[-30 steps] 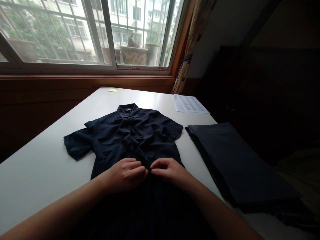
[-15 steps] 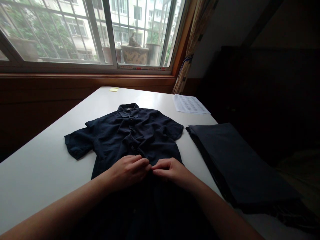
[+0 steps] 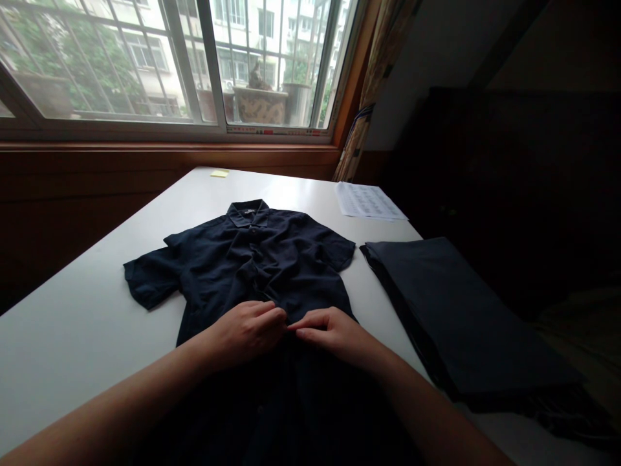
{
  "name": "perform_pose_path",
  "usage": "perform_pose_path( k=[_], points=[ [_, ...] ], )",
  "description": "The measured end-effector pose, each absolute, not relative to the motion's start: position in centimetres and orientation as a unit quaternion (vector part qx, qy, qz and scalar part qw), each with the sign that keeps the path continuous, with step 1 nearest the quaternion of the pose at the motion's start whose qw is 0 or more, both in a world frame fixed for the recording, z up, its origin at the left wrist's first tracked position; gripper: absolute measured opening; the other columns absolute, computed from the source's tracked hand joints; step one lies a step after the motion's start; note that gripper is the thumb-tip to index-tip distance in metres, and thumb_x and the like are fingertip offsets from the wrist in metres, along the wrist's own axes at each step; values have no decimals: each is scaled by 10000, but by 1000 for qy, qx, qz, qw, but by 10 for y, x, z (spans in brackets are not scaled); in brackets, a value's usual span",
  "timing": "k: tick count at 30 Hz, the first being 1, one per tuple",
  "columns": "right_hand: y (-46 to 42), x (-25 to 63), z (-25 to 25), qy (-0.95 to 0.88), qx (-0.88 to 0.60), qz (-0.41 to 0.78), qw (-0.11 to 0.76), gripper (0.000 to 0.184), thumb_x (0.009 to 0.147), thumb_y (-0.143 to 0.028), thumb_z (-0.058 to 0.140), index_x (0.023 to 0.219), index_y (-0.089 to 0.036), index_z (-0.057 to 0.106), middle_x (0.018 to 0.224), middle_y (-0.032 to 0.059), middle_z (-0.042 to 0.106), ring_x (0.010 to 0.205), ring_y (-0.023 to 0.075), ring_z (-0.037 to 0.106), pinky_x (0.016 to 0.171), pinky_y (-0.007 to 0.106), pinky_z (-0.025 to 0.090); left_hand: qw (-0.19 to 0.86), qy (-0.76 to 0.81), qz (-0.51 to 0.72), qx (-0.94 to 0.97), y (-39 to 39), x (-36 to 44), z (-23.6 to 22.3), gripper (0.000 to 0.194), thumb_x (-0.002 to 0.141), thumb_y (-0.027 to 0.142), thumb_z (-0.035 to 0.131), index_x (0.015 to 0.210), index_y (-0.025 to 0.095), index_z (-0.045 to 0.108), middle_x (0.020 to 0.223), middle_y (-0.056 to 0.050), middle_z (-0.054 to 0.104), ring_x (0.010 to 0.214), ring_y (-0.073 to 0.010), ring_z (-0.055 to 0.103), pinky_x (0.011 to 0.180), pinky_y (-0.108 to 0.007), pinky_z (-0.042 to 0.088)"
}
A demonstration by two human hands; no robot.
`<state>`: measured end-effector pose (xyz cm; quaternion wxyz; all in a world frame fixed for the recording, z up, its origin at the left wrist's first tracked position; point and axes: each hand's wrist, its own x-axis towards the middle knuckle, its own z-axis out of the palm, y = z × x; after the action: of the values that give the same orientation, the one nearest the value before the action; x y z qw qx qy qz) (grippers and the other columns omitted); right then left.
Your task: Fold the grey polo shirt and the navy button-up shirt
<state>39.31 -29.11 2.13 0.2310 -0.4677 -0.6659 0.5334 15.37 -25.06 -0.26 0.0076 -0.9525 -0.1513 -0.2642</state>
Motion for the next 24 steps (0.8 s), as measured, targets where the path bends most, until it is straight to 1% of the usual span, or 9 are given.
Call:
perform_pose_path(
  k=[4, 6, 8, 11, 13, 15, 20, 24],
  points=[
    [-292, 392, 21, -632, -486, 558, 232, 249, 877, -322, 664, 1063, -220, 792, 935, 28, 786, 857, 209, 697, 786, 299, 481, -38, -149, -265, -952, -252, 150, 1, 92, 1000, 181, 469, 963, 160, 550, 733, 8, 523, 592, -122, 451, 535, -282, 401],
    [-292, 390, 21, -634, -488, 547, 247, 228, 875, -329, 675, 1036, -219, 793, 919, 25, 784, 842, 204, 700, 765, 291, 489, -47, -138, -270, -952, -252, 149, 3, 73, 996, 167, 475, 986, 158, 547, 734, 7, 530, 597, -123, 462, 551, -282, 407],
    [-293, 387, 19, -661, -489, 500, 274, 182, 878, -323, 684, 980, -217, 792, 901, 20, 778, 838, 193, 699, 770, 284, 493, -54, -132, -277, -950, -253, 149, 5, 67, 992, 155, 478, 1001, 156, 545, 738, 4, 541, 603, -125, 473, 562, -280, 412],
    [-293, 383, 15, -741, -470, 361, 317, 90, 870, -249, 704, 910, -216, 778, 861, 19, 744, 833, 175, 676, 789, 281, 489, -65, -129, -285, -948, -253, 148, 6, 66, 986, 150, 488, 1020, 151, 544, 742, -3, 549, 613, -128, 489, 569, -275, 418],
    [-293, 382, 12, -791, -436, 260, 342, 79, 860, -192, 710, 911, -213, 766, 862, 31, 709, 838, 173, 649, 786, 286, 491, -72, -126, -293, -945, -253, 148, 6, 66, 978, 137, 500, 1027, 147, 542, 748, -10, 554, 618, -129, 492, 571, -272, 419],
    [-293, 382, 9, -821, -397, 191, 363, 101, 873, -169, 694, 939, -214, 755, 879, 42, 684, 846, 171, 630, 781, 288, 497, -81, -124, -305, -941, -253, 147, 5, 84, 966, 122, 515, 1044, 144, 539, 760, -18, 562, 627, -131, 496, 575, -270, 421],
    [-292, 386, 10, -855, -337, 129, 373, 143, 959, -213, 608, 1031, -223, 731, 879, 48, 679, 808, 157, 614, 729, 280, 510, -103, -128, -313, -935, -254, 143, 2, 128, 966, 133, 521, 1091, 147, 541, 809, -42, 587, 655, -134, 521, 585, -268, 434],
    [-292, 386, 12, -874, -317, 100, 354, 157, 981, -228, 581, 1033, -215, 728, 862, 48, 689, 775, 150, 615, 703, 279, 501, -106, -132, -316, -934, -256, 143, 3, 126, 966, 132, 520, 1088, 150, 549, 804, -41, 584, 656, -130, 519, 575, -264, 434]
  ],
)
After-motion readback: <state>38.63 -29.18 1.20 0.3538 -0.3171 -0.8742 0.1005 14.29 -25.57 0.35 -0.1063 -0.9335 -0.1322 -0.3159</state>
